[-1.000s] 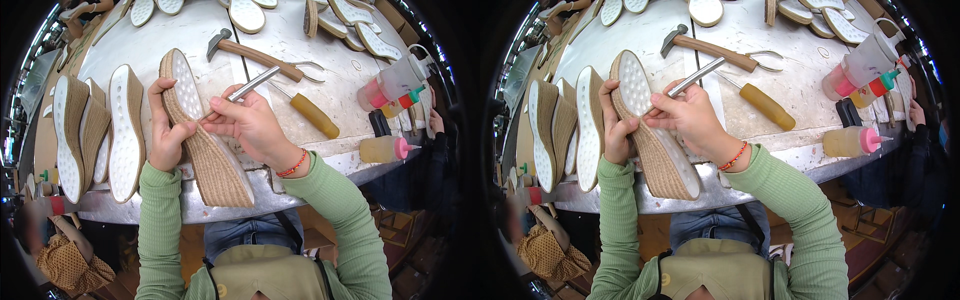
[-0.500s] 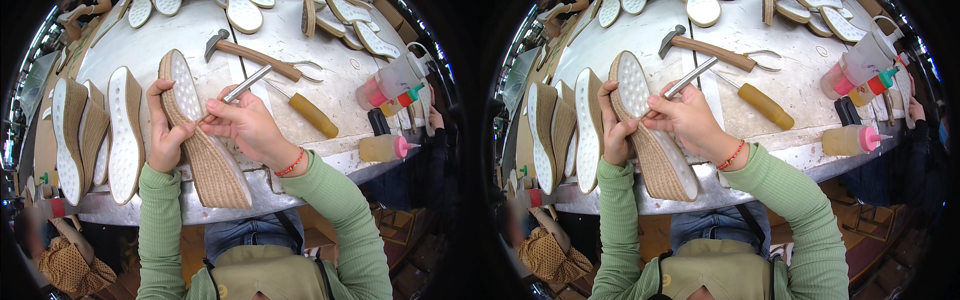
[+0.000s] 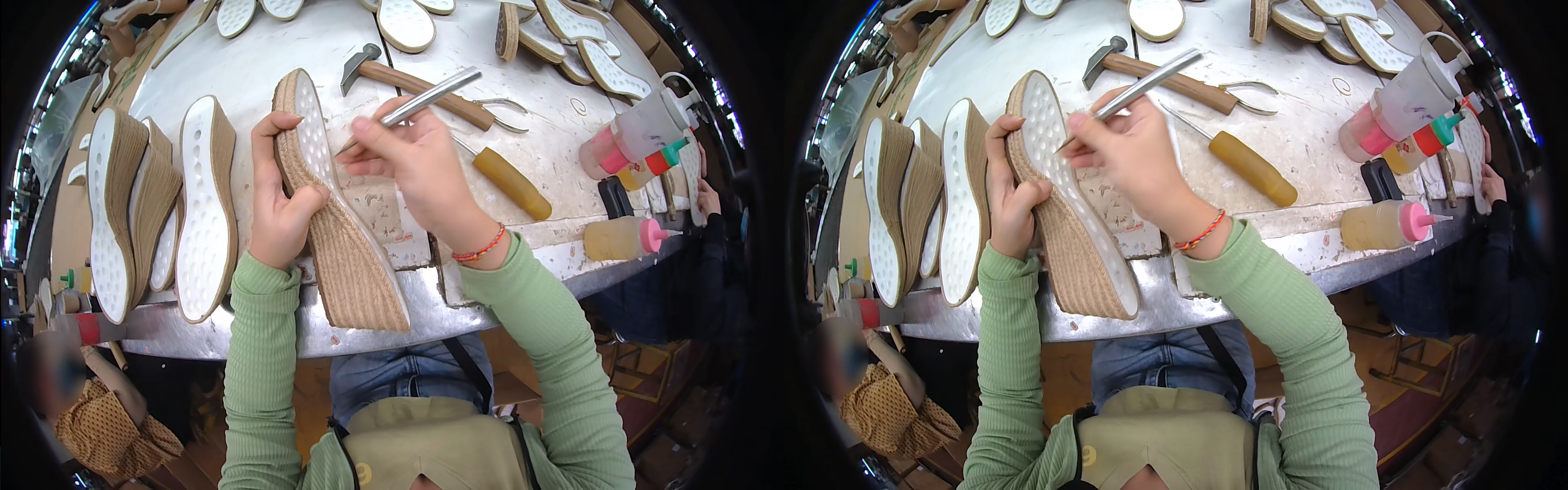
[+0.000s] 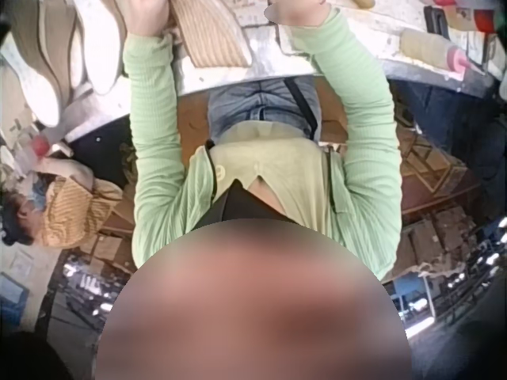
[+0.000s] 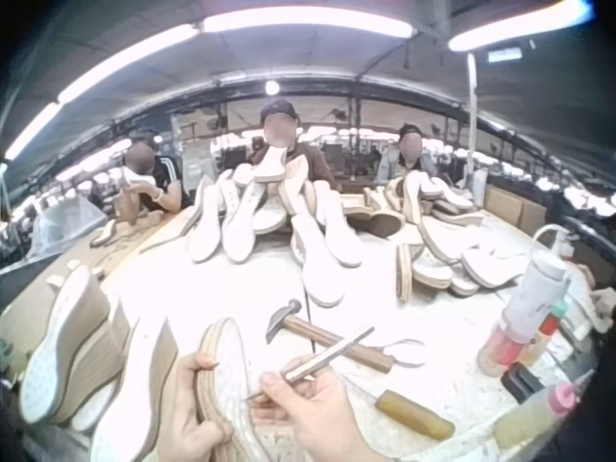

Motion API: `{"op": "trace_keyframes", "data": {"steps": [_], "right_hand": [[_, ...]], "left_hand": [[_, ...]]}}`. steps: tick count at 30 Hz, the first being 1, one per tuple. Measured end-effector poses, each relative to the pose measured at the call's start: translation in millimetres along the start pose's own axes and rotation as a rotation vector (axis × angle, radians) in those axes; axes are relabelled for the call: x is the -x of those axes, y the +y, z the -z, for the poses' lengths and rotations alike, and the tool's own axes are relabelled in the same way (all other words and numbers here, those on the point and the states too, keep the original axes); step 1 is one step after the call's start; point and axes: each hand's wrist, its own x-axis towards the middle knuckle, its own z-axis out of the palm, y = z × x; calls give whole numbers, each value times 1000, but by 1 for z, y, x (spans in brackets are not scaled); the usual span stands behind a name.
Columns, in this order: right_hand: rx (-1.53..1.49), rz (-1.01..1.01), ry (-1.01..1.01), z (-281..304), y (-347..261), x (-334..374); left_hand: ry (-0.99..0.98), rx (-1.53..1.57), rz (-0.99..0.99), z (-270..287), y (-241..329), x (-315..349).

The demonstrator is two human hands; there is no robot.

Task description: The person uses a metal awl to puncture and align the woven sole of a wedge shoe, then switches to a wooden-handled awl to continue working along the sole edge. The person handles multiple shoe soles on the table and repositions the shoe repeatedly while working.

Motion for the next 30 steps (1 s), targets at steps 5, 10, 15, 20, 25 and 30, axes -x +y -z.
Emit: {"op": "trace_keyframes", "data": {"steps": [5, 10, 15, 20, 25, 30], "right_hand": [[-57, -59, 33, 3, -2, 13], [-91, -106, -29, 1, 0, 18], [-107, -89, -41, -2, -2, 21], [83, -2, -73, -4, -6, 25], [159, 76, -86, -6, -6, 26], [826, 625, -304, -4, -6, 30]], "left_hand": [[20, 246, 102, 0, 0, 2], [-36, 244, 91, 7, -2, 0], [-95, 115, 37, 11, 0, 0], [-124, 57, -5, 13, 1, 0], [-120, 53, -16, 12, 1, 0], [-105, 35, -67, 11, -1, 0]]}}
